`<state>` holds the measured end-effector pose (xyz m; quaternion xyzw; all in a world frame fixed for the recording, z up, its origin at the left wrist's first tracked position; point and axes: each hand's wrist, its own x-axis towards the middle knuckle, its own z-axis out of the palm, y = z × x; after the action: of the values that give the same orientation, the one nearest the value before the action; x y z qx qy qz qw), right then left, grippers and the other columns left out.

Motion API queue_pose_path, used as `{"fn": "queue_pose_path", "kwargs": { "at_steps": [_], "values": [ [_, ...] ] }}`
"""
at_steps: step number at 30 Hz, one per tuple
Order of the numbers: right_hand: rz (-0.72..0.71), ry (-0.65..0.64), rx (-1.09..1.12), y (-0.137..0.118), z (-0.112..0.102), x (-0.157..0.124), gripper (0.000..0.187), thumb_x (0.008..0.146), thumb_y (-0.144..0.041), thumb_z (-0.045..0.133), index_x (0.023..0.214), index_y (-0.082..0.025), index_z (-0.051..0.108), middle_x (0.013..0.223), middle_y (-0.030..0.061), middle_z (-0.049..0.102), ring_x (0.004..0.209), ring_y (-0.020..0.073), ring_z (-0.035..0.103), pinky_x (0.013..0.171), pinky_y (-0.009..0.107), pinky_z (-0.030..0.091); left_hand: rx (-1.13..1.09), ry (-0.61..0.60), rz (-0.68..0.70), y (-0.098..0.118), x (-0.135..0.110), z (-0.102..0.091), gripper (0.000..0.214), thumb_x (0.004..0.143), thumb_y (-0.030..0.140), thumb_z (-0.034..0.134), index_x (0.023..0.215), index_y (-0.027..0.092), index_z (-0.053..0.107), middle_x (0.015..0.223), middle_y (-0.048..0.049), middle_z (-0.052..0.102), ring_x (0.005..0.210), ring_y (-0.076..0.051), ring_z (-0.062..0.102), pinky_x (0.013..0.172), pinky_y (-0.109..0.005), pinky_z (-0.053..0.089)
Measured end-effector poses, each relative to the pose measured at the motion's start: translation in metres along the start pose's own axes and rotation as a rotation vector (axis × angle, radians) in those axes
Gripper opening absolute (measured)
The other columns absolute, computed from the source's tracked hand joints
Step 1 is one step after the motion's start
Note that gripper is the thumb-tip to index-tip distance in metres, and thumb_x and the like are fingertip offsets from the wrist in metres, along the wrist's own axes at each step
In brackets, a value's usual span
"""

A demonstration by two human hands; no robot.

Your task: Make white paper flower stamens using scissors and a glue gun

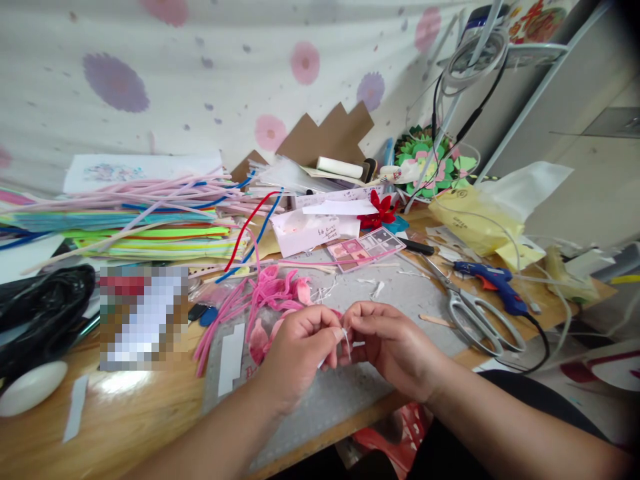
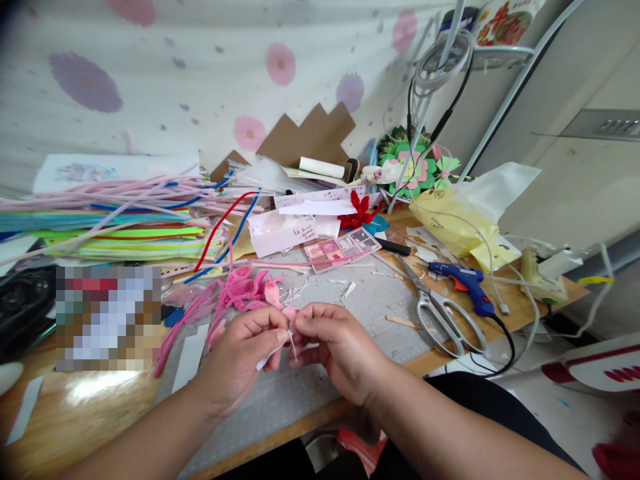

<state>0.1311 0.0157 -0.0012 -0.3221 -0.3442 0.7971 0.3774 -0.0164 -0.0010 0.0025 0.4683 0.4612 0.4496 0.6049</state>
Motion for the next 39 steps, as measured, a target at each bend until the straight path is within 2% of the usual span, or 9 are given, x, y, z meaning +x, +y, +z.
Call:
{"fn": "queue_pose_path", "kwargs": {
  "at_steps": [5,10,14,19,23,31,34,39],
  "values": [
    [-0.067,0.063,-0.063,-0.008,-0.007,-0.001,0.025,0.075,-0.036,0.068,0.064,-0.014,0.063,0.066,0.0017,0.061,0.059,0.0114,0.055,0.058,0.027,0.046,0.005,-0.049,0.018,-0.001,0.001,-0.004,0.015,0.075,0.021,0.057,0.061,0.016,0.057,0.045,0.0039,0.054,0.043,-0.008,0.044,0.046,-0.021,0.032],
    [-0.161,0.130,-0.128,-0.019,-0.019,-0.001,0.022,0.076,-0.034,0.070,0.068,-0.015,0.063,0.071,0.0001,0.060,0.060,0.0104,0.055,0.062,0.028,0.048,0.034,-0.041,0.024,-0.002,0.002,-0.006,0.015,0.078,0.025,0.060,0.068,0.015,0.060,0.049,0.0029,0.055,0.046,-0.009,0.046,0.048,-0.022,0.035],
    [-0.211,0.141,-0.267,-0.025,-0.026,-0.004,0.014,0.070,-0.027,0.075,0.075,-0.016,0.067,0.070,-0.0012,0.061,0.060,0.0102,0.057,0.066,0.028,0.048,0.069,-0.036,0.044,-0.003,0.004,-0.007,0.016,0.080,0.028,0.059,0.071,0.015,0.061,0.051,0.0022,0.056,0.048,-0.010,0.047,0.050,-0.023,0.038],
    [-0.204,0.067,-0.419,-0.022,-0.018,-0.006,0.014,0.074,-0.030,0.071,0.077,-0.016,0.069,0.067,-0.0001,0.063,0.061,0.0105,0.056,0.062,0.026,0.044,0.144,0.001,0.046,0.001,0.002,-0.004,0.013,0.078,0.026,0.059,0.071,0.016,0.062,0.052,0.0025,0.056,0.049,-0.011,0.048,0.051,-0.023,0.038],
    [-0.181,0.021,-0.479,-0.020,-0.010,-0.004,0.015,0.073,-0.029,0.070,0.072,-0.015,0.066,0.059,-0.0021,0.058,0.056,0.0091,0.050,0.056,0.024,0.041,0.220,-0.018,0.061,0.002,0.001,-0.003,0.015,0.078,0.026,0.059,0.067,0.017,0.060,0.052,0.0032,0.056,0.050,-0.011,0.049,0.052,-0.023,0.039],
    [-0.172,0.011,-0.534,-0.018,-0.011,-0.004,0.009,0.071,-0.023,0.070,0.072,-0.015,0.064,0.060,-0.0026,0.058,0.055,0.0090,0.050,0.055,0.024,0.040,0.357,-0.016,0.148,-0.001,0.000,-0.005,0.014,0.079,0.021,0.054,0.066,0.019,0.057,0.053,0.0050,0.056,0.051,-0.011,0.050,0.052,-0.022,0.039],
    [-0.209,0.042,-0.651,-0.019,-0.010,-0.004,0.008,0.070,-0.023,0.070,0.071,-0.017,0.065,0.062,-0.0020,0.061,0.057,0.0098,0.052,0.055,0.023,0.040,0.414,0.019,0.162,0.001,-0.001,-0.003,0.014,0.078,0.019,0.054,0.064,0.019,0.057,0.052,0.0055,0.054,0.050,-0.010,0.048,0.050,-0.021,0.037],
    [-0.359,0.118,-0.966,-0.018,-0.004,-0.005,0.004,0.073,-0.021,0.065,0.071,-0.018,0.066,0.064,0.0000,0.066,0.057,0.0117,0.055,0.054,0.024,0.043,0.487,0.054,0.164,0.001,-0.001,-0.003,0.015,0.077,0.017,0.053,0.062,0.019,0.056,0.052,0.0053,0.054,0.049,-0.010,0.048,0.049,-0.021,0.036]
  ]
}}
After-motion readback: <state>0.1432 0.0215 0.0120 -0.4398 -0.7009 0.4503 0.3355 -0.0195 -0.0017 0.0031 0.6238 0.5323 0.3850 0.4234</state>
